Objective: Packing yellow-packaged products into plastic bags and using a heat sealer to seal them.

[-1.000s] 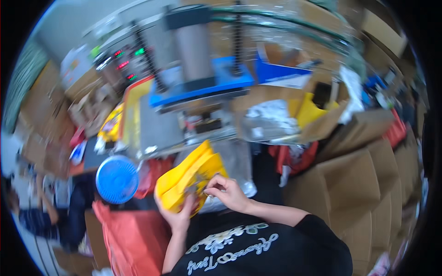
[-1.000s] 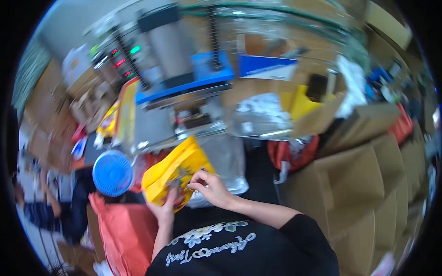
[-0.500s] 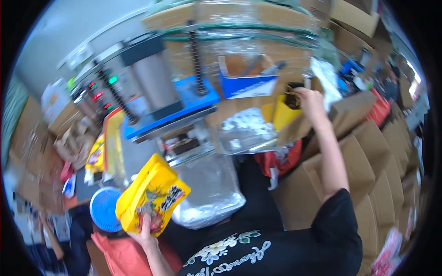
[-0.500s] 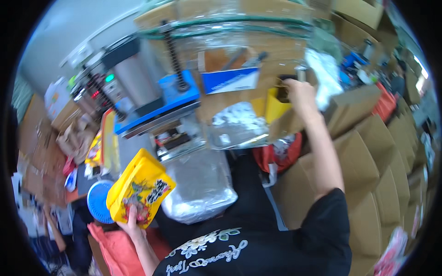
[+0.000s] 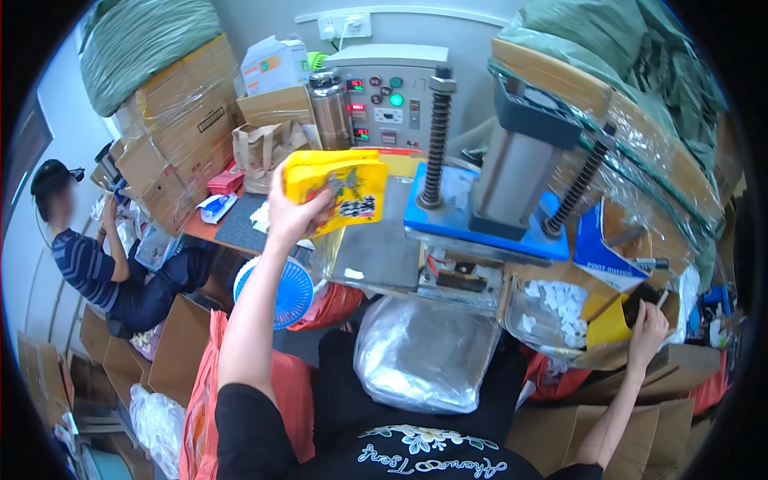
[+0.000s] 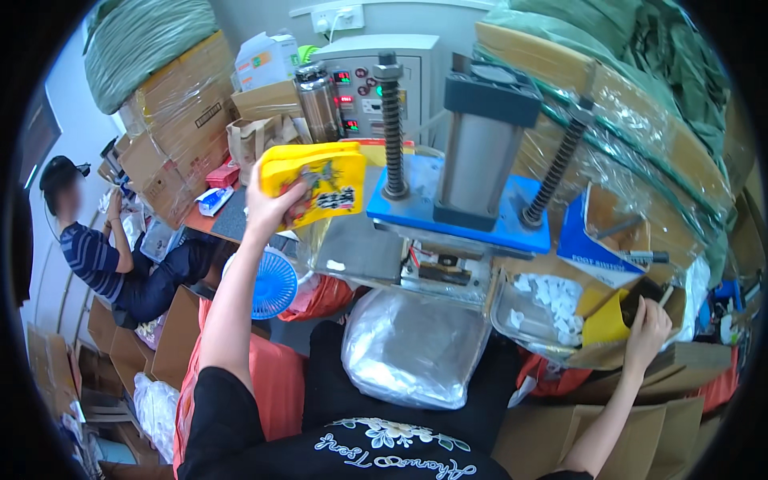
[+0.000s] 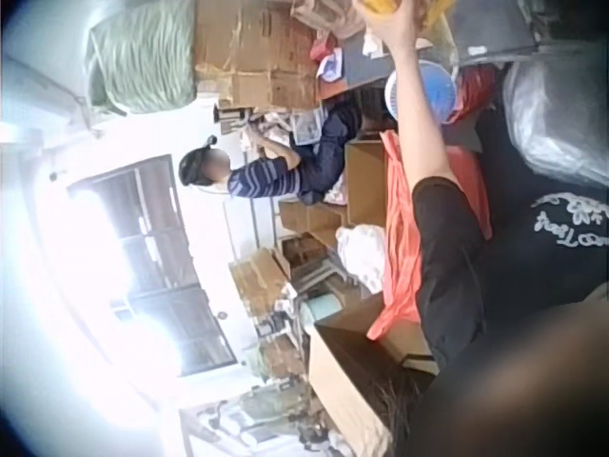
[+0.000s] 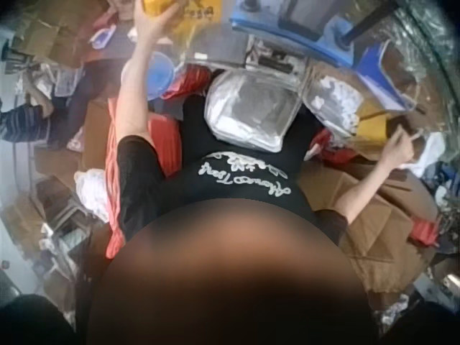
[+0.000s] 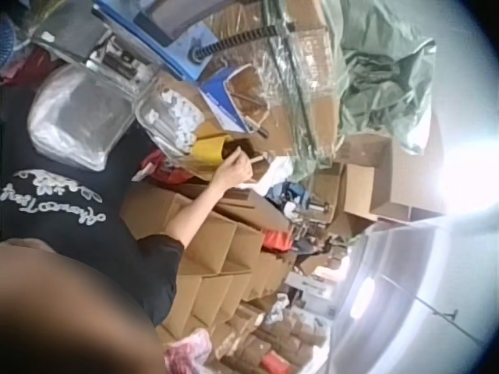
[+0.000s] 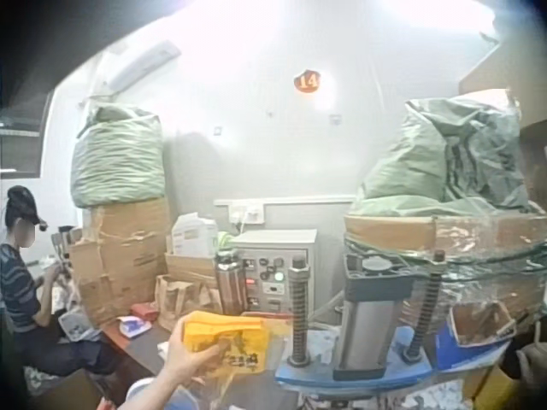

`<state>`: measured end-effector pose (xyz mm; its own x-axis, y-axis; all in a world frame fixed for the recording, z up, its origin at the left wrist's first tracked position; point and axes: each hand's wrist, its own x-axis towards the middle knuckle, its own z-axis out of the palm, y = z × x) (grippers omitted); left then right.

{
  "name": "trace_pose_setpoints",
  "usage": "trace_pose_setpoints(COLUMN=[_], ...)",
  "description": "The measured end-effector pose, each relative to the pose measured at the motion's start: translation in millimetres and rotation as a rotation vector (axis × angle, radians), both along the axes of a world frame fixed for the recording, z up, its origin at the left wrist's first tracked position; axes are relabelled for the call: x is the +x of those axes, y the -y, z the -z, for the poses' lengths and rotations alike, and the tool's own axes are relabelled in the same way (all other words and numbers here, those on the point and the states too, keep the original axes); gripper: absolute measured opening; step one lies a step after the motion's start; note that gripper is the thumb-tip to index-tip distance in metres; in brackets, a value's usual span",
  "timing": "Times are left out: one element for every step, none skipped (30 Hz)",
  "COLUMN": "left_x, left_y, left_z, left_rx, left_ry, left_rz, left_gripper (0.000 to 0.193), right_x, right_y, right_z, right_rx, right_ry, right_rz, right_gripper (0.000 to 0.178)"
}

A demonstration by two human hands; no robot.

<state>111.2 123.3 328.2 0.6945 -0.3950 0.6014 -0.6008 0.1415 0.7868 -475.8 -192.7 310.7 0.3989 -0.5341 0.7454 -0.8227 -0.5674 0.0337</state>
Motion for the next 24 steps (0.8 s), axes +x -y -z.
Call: trace_pose_setpoints(left_x=[8, 24, 33, 41, 51, 64, 78, 85, 90, 98, 99, 101, 107, 118, 133, 150, 140, 120, 106, 101, 94, 87, 82, 78], left_y=[13, 31, 47, 61, 75, 88, 100, 111, 121, 134, 147, 156, 161, 165, 166, 169, 177, 182, 180, 181, 181, 180, 178, 176], left_z=[-3, 2, 4, 8, 15, 26, 37, 42, 48, 56, 60, 64, 65, 70, 78, 87, 83, 66, 49, 50, 52, 52, 51, 50], left_rx=[0.018, 0.071, 0.128, 0.119, 0.109, 0.091, 0.072, 0.087, 0.102, 0.072, 0.082, 0.093, 0.17, 0.191, 0.212, 0.297, 0.464, 0.625, 0.71, 0.714, 0.731, 0.747, 0.752, 0.787], left_ry=[-0.074, -0.073, -0.072, -0.129, -0.125, -0.178, -0.232, -0.271, -0.312, -0.36, -0.287, -0.216, -0.246, -0.21, -0.172, -0.128, -0.069, -0.003, -0.047, -0.048, 0.026, 0.101, 0.101, 0.078], left_rz=[0.066, 0.066, 0.064, 0.115, 0.116, 0.169, 0.222, 0.266, 0.31, 0.378, 0.385, 0.39, 0.406, 0.393, 0.367, 0.315, 0.082, -0.153, -0.176, -0.183, -0.262, -0.341, -0.35, -0.33], left_gripper=[0.074, 0.075, 0.075, 0.078, 0.078, 0.077, 0.077, 0.077, 0.077, 0.08, 0.081, 0.082, 0.086, 0.089, 0.091, 0.104, 0.11, 0.116, 0.129, 0.129, 0.131, 0.133, 0.133, 0.13], right_x=[2, -1, -3, -6, -5, -2, -1, -1, 0, 2, 4, 5, 3, 0, -1, 0, -3, -6, -7, -7, -7, -8, -9, -11], right_y=[-1, -3, -4, -2, -4, -4, -1, 0, 2, 5, 3, 5, 8, 11, 14, 18, 16, 12, 11, 11, 10, 9, 10, 10], right_z=[2, 1, 3, 5, 5, 6, 9, 11, 13, 14, 14, 15, 18, 21, 22, 24, 25, 25, 23, 23, 22, 23, 23, 23], right_rx=[-0.013, -0.032, -0.047, -0.025, -0.035, -0.045, -0.023, -0.029, -0.025, -0.019, -0.048, -0.047, -0.068, -0.09, -0.09, -0.087, -0.084, -0.082, -0.081, -0.077, -0.079, -0.081, -0.076, -0.068], right_ry=[0.012, 0.009, 0.005, -0.011, -0.004, 0.004, 0.02, 0.02, 0.03, 0.039, 0.042, 0.034, 0.032, 0.029, 0.029, 0.025, 0.038, 0.053, 0.044, 0.045, 0.05, 0.055, 0.057, 0.035], right_rz=[0.0, 0.019, 0.036, 0.052, 0.052, 0.047, 0.055, 0.056, 0.062, 0.066, 0.065, 0.066, 0.079, 0.089, 0.077, 0.06, 0.094, 0.128, 0.129, 0.123, 0.12, 0.118, 0.109, 0.112], right_gripper=[0.012, 0.011, 0.011, 0.01, 0.01, 0.009, 0.008, 0.008, 0.007, 0.007, 0.006, 0.006, 0.006, 0.006, 0.007, 0.007, 0.007, 0.007, 0.007, 0.007, 0.007, 0.007, 0.007, 0.011])
